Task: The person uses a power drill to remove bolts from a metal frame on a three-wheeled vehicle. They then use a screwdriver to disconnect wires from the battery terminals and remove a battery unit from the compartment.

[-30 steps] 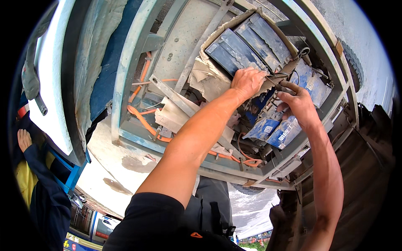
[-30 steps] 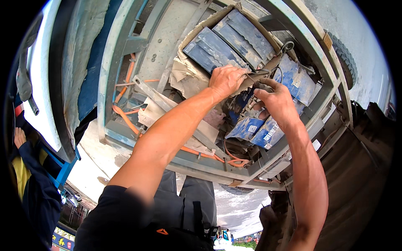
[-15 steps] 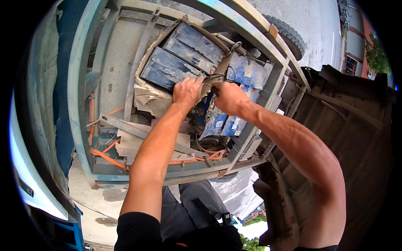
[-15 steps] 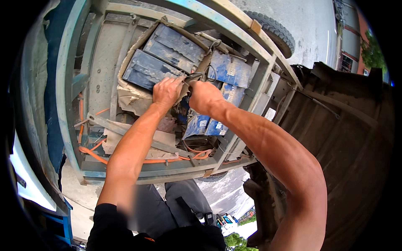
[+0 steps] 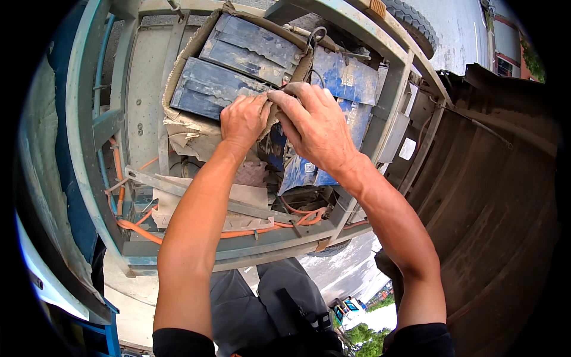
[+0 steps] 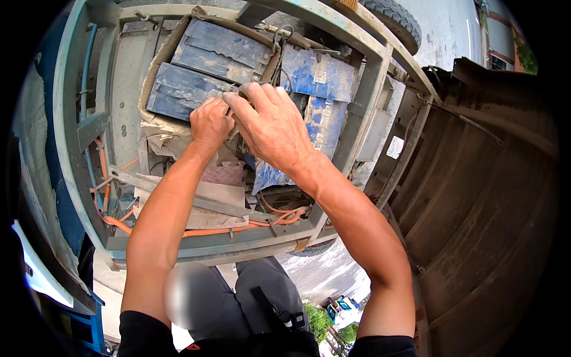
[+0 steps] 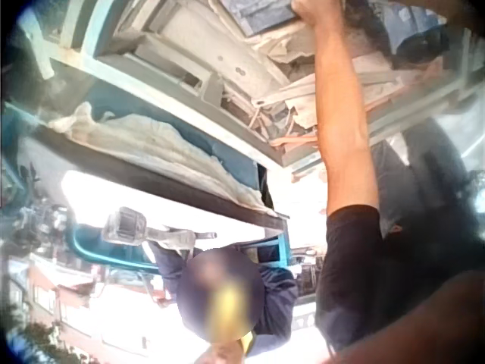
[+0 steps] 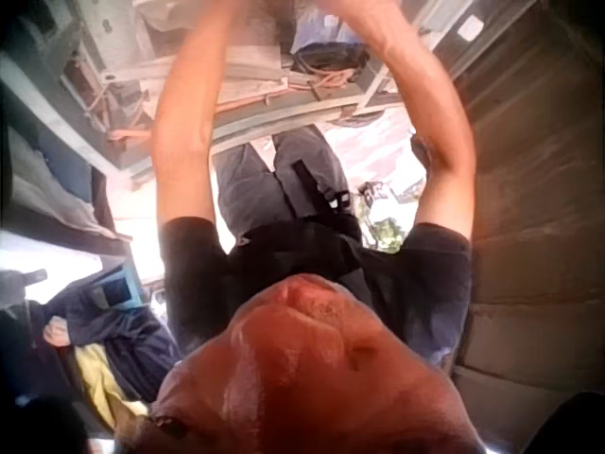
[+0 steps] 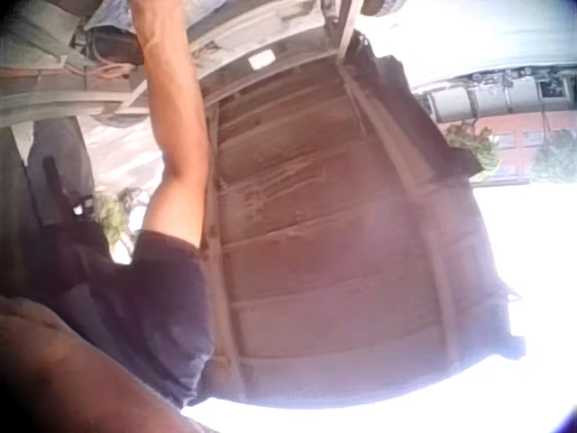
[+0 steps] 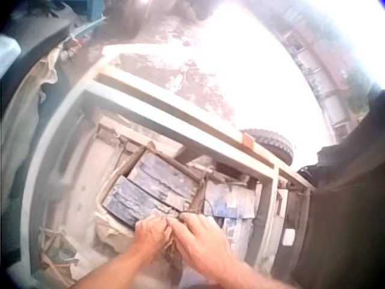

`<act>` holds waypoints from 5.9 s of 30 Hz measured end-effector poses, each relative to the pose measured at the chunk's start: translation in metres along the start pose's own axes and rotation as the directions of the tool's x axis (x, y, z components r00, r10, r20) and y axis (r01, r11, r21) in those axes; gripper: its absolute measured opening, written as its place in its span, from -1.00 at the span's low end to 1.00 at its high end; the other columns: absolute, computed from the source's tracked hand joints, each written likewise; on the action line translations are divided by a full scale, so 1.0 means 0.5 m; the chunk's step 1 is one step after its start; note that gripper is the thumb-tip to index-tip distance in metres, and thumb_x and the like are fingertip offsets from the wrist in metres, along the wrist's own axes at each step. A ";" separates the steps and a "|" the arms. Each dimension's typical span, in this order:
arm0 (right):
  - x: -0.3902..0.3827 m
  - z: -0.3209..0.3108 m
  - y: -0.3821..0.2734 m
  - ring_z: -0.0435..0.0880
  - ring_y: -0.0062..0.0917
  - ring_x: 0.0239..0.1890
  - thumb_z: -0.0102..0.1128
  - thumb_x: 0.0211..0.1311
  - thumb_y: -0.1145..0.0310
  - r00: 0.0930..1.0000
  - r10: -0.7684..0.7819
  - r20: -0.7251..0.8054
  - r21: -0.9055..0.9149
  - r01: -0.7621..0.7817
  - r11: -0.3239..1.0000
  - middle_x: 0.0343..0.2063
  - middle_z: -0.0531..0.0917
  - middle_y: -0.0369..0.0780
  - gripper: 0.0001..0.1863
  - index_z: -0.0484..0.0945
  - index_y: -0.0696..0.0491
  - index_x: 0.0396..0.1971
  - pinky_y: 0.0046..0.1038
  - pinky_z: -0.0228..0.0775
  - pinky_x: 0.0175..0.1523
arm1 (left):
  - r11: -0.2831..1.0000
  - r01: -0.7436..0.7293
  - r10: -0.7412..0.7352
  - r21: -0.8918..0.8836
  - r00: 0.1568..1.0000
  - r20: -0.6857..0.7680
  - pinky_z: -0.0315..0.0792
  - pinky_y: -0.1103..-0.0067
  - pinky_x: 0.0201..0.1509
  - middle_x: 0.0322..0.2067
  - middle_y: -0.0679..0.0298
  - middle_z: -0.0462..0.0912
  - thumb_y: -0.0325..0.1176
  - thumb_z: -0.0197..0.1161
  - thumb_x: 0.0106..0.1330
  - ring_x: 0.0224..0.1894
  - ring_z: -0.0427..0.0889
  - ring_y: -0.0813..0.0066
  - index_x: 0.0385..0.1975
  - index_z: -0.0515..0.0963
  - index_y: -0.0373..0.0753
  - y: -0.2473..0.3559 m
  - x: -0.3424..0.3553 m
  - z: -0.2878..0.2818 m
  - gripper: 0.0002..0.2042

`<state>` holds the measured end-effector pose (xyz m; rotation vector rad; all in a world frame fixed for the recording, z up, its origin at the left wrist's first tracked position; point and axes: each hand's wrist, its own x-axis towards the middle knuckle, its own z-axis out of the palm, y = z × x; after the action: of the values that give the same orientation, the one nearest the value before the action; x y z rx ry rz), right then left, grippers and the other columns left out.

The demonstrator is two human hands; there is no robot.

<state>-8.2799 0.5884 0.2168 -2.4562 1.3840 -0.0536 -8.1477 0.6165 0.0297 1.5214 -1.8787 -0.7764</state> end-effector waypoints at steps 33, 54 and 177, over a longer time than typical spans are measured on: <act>-0.037 0.033 0.037 0.71 -0.28 -0.23 0.45 0.22 0.52 0.955 0.273 -0.119 0.353 -0.216 0.910 -0.15 0.73 -0.24 -0.69 0.68 0.01 -0.04 -0.31 0.58 -0.08 | 0.996 0.075 -0.074 0.049 0.997 -0.026 0.65 0.24 -0.10 -0.31 0.21 0.83 -0.14 0.41 0.35 -0.20 0.80 0.15 -0.10 0.80 0.04 -0.004 -0.005 -0.006 -0.80; -0.018 0.008 0.024 0.74 -0.25 -0.16 0.43 0.24 0.52 0.976 0.102 -0.195 0.225 -0.057 0.973 -0.17 0.71 -0.15 -0.71 0.70 0.05 -0.03 -0.32 0.59 -0.06 | 0.998 -0.021 0.019 0.052 0.999 0.027 0.67 0.27 -0.20 -0.29 0.16 0.84 -0.22 0.41 0.34 -0.27 0.82 0.13 -0.13 0.81 -0.04 -0.015 0.001 -0.001 -0.82; -0.024 -0.019 0.139 0.72 -0.27 -0.25 0.45 0.25 0.48 0.957 0.151 -0.249 0.222 -0.095 0.970 -0.22 0.73 -0.23 -0.69 0.69 0.00 0.00 -0.28 0.55 -0.12 | 0.995 -0.095 0.093 -0.007 0.954 0.285 0.38 0.20 0.15 -0.18 0.21 0.68 -0.25 0.44 0.33 -0.05 0.66 0.12 -0.09 0.79 -0.09 0.009 0.175 0.014 -0.79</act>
<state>-8.3453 0.5627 0.2068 -2.2448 1.5495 -0.4895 -8.1705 0.5318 0.0359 1.3696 -2.1467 -0.9891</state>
